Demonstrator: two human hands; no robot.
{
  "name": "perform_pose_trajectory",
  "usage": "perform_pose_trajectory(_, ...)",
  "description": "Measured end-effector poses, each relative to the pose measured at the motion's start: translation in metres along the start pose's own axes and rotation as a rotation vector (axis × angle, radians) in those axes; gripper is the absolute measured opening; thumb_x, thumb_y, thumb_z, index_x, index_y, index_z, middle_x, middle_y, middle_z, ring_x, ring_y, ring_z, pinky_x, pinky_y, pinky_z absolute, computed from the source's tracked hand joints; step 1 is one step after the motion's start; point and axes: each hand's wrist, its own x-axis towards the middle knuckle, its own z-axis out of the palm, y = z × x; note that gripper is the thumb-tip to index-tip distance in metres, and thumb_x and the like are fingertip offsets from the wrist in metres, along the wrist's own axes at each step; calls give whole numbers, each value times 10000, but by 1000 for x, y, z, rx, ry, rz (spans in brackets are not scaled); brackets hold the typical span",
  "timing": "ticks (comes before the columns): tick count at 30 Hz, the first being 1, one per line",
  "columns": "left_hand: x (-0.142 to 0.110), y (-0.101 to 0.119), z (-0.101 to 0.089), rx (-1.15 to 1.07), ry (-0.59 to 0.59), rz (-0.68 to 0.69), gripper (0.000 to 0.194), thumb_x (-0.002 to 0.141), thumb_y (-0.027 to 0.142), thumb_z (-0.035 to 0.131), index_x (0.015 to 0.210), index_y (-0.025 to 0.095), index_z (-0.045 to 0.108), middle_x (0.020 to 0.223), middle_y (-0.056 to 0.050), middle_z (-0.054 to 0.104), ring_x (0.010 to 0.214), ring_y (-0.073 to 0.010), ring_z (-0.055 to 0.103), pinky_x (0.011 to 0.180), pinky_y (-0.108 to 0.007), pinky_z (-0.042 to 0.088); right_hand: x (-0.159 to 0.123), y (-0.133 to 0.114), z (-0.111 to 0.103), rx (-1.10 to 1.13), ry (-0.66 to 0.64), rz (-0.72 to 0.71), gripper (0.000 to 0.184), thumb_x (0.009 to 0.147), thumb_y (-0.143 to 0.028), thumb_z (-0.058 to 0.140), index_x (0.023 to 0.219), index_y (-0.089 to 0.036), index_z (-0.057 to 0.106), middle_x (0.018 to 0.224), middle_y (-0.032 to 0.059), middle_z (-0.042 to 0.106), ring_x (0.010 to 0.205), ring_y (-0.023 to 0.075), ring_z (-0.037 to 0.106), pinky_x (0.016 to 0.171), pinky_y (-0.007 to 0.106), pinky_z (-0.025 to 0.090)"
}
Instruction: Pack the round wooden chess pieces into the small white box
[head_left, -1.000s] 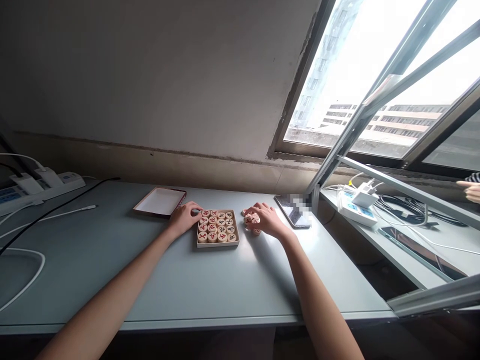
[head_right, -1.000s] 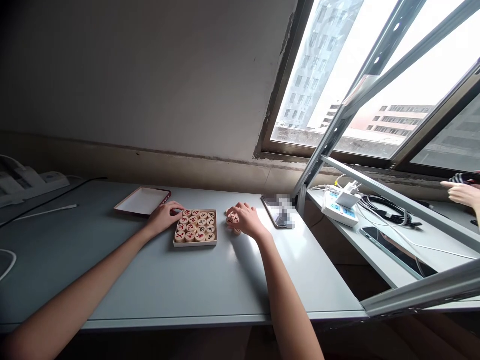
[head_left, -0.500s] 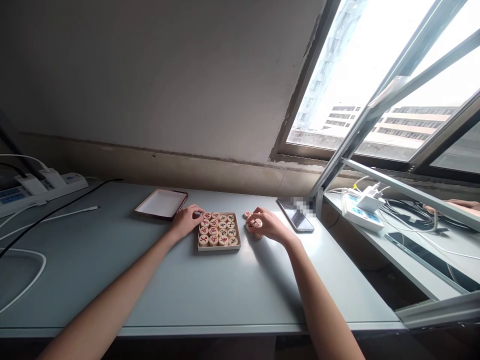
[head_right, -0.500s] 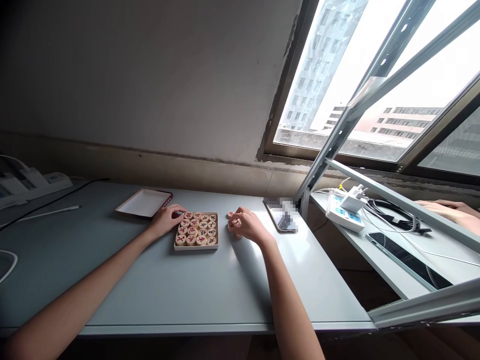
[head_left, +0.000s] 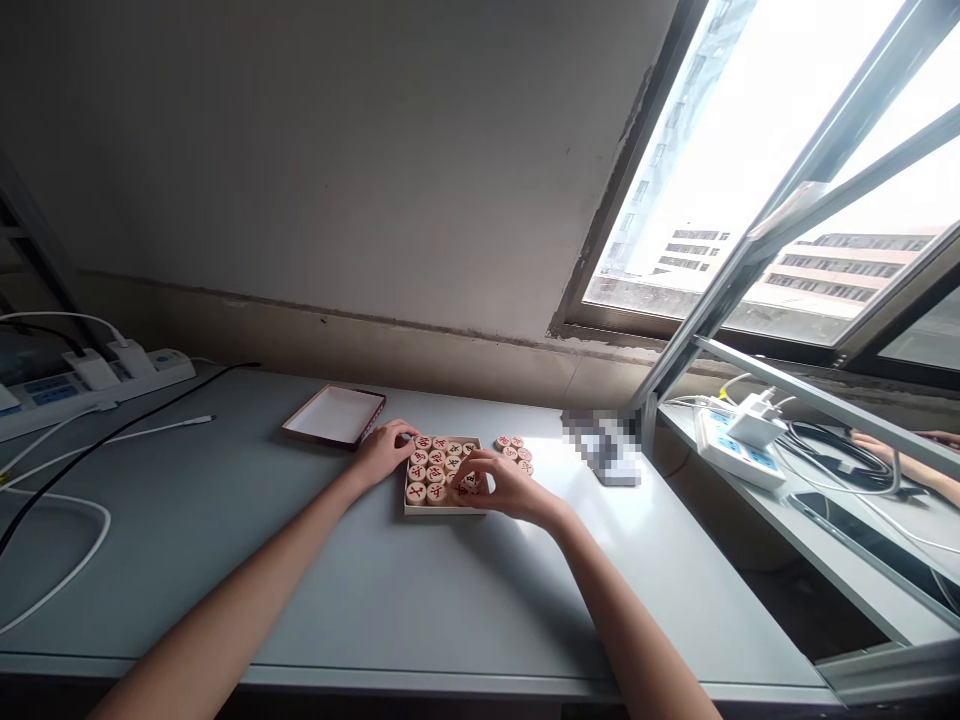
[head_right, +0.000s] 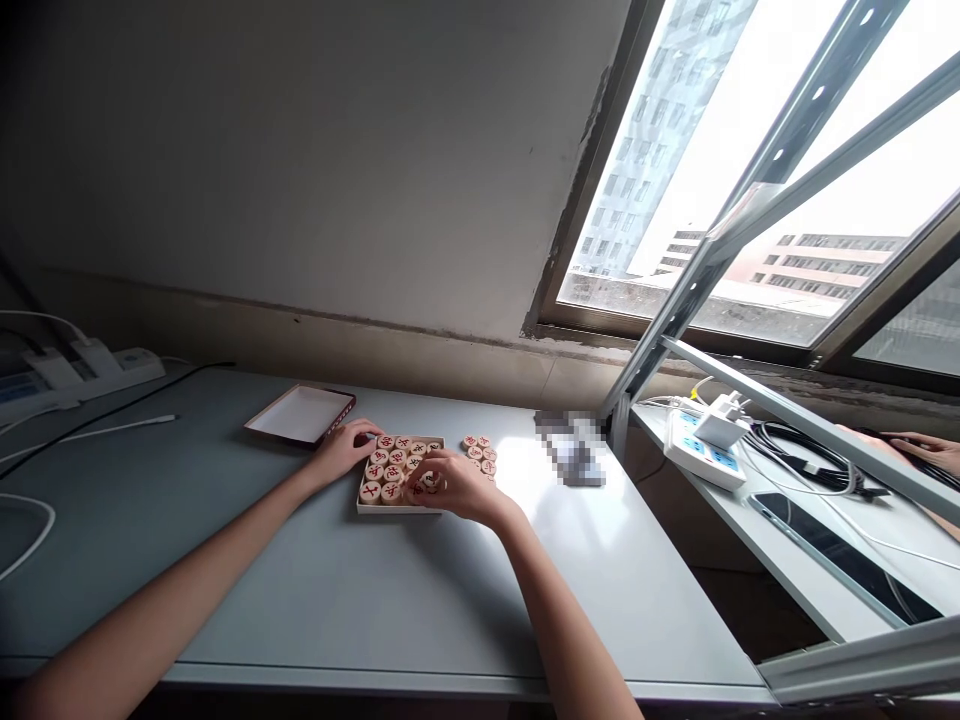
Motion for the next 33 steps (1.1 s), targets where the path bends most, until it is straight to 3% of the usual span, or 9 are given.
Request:
perform_pose_trajectory(8, -1, 2, 0, -12, 4, -2, 231, 768, 282, 451, 852, 191, 646, 971, -41, 643, 889, -191, 603, 811, -294, 462, -8, -2, -24, 76, 115, 83, 210, 804, -337, 584, 968, -222, 643, 947, 30, 645, 804, 153, 567, 683, 263, 465)
perform_pose_trajectory(13, 1, -2, 1, -15, -14, -1, 235, 765, 302, 455, 858, 197, 644, 975, -39, 640, 897, -191, 600, 836, -296, 457, -20, 15, -42, 69, 61, 218, 250, 802, -364, 557, 956, -206, 674, 946, 51, 620, 655, 129, 570, 562, 252, 470)
perform_pose_trajectory(22, -1, -2, 2, -46, 0, -15, 259, 756, 337, 466, 868, 193, 649, 986, -46, 647, 884, -199, 599, 838, -308, 458, -28, 37, -42, -19, -30, 276, 92, 721, -225, 597, 775, -184, 659, 885, 40, 603, 673, 122, 551, 556, 221, 436)
perform_pose_trajectory(28, -1, -3, 3, -24, -3, -22, 268, 760, 332, 451, 877, 196, 650, 990, -42, 647, 877, -190, 602, 835, -294, 457, -30, 43, -43, 74, -54, 349, 150, 710, -238, 610, 839, -165, 636, 801, 30, 631, 627, 122, 554, 521, 218, 426)
perform_pose_trajectory(33, 0, -5, 3, -19, -12, -2, 252, 772, 312, 453, 891, 198, 644, 994, -46, 645, 903, -201, 594, 845, -311, 456, -29, 37, -40, -101, -89, 284, 126, 723, -232, 569, 817, -188, 639, 801, 28, 615, 687, 146, 550, 604, 251, 427)
